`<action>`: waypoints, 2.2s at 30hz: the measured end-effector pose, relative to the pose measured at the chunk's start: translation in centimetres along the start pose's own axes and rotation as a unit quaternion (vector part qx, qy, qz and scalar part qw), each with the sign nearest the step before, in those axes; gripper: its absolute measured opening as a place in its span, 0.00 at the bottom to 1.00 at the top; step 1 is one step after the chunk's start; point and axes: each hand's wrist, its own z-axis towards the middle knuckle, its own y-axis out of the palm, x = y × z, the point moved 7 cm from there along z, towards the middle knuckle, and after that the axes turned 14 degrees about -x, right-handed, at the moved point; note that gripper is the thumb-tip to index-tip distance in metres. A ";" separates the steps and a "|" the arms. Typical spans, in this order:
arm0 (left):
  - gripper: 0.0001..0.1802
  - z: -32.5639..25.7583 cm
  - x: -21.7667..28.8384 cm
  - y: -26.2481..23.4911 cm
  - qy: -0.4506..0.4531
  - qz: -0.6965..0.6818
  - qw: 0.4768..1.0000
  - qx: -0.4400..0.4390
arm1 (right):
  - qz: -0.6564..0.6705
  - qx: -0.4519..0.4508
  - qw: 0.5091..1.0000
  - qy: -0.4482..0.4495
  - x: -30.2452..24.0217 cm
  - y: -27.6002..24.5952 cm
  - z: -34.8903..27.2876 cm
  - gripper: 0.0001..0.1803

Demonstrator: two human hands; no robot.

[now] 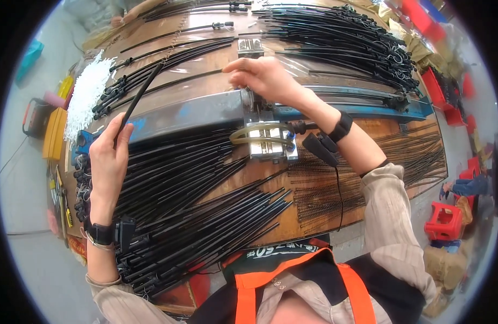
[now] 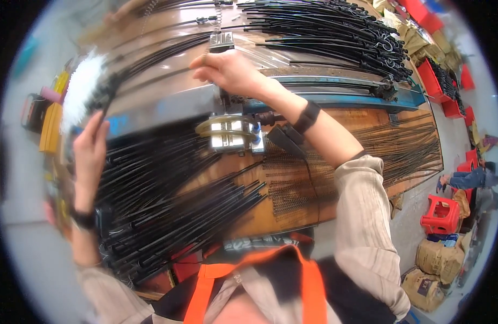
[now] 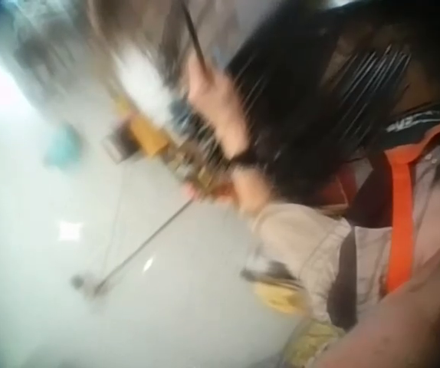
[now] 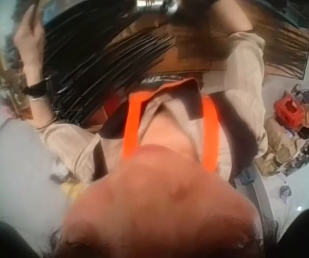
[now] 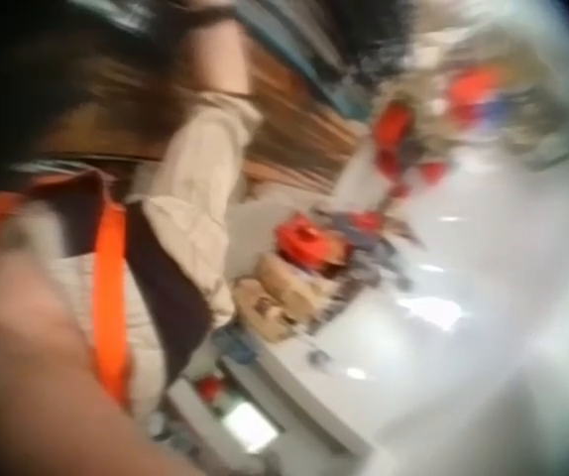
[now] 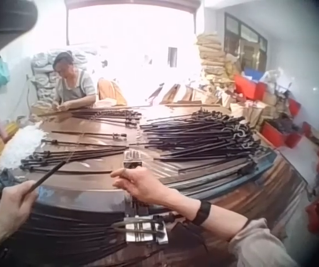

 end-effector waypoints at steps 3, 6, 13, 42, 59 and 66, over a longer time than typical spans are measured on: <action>0.15 0.4 0.2 -0.2 -0.002 -0.008 1.000 0.008 | -0.022 -0.124 0.988 0.088 0.2 1.6 1.0 0.11; 0.15 0.4 -0.3 -0.6 0.035 0.035 0.999 0.023 | -0.252 -0.050 0.966 -0.030 -0.6 1.8 0.7 0.08; 0.16 1.3 -2.6 0.8 0.077 0.075 0.994 -0.035 | -0.407 0.117 0.905 0.037 5.1 -8.8 -15.8 0.10; 0.09 9.6 7.1 13.7 0.190 -0.047 0.981 -0.004 | -0.374 0.174 0.896 0.163 8.8 -11.9 -26.0 0.12; 0.11 10.8 8.4 16.1 0.130 0.079 0.985 -0.078 | -0.195 0.132 0.968 0.085 0.1 -1.5 -21.4 0.18; 0.08 10.3 8.1 16.3 0.185 0.110 0.976 -0.027 | 0.003 0.135 0.986 0.096 3.2 0.8 -19.3 0.13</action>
